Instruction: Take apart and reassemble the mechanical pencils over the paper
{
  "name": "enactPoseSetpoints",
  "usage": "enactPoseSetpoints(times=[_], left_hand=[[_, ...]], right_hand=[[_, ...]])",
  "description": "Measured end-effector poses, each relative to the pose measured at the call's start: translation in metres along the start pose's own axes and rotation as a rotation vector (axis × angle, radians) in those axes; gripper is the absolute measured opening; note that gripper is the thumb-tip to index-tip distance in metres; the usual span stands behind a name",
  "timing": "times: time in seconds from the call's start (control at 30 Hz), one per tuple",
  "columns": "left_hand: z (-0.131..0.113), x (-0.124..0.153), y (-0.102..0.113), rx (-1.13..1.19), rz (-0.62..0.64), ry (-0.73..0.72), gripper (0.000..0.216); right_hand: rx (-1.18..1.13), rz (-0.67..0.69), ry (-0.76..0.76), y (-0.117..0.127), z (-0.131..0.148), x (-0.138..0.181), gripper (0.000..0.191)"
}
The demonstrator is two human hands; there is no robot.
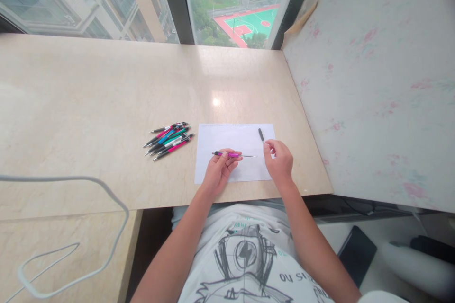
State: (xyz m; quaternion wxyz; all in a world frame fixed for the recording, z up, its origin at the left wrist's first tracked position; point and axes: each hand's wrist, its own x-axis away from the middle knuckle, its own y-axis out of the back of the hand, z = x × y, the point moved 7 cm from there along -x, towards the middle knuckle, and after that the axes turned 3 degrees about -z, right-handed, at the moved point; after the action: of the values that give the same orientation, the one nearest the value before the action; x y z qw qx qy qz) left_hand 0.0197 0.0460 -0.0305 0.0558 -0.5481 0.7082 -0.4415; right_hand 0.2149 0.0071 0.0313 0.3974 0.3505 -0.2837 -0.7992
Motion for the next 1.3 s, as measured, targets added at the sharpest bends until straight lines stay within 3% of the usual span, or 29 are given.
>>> enactPoseSetpoints(times=[0.1, 0.2, 0.5, 1.1, 1.3], left_hand=[[-0.001, 0.001, -0.001, 0.012, 0.009, -0.008, 0.028], [-0.002, 0.002, -0.002, 0.007, 0.007, -0.015, 0.029], [-0.004, 0.002, -0.001, -0.023, -0.022, -0.047, 0.028], [-0.003, 0.011, -0.013, -0.132, 0.105, -0.039, 0.022], [-0.003, 0.008, -0.009, -0.093, 0.094, -0.045, 0.022]], right_hand=[[-0.312, 0.173, 0.013, 0.004, 0.019, 0.02, 0.03], [-0.441, 0.221, -0.069, 0.006, 0.026, 0.033, 0.026], [-0.484, 0.21, -0.199, -0.004, 0.016, 0.033, 0.025], [-0.529, 0.331, -0.215, -0.007, 0.022, 0.033, 0.018], [-0.519, 0.36, -0.178, -0.009, 0.029, 0.032, 0.018]])
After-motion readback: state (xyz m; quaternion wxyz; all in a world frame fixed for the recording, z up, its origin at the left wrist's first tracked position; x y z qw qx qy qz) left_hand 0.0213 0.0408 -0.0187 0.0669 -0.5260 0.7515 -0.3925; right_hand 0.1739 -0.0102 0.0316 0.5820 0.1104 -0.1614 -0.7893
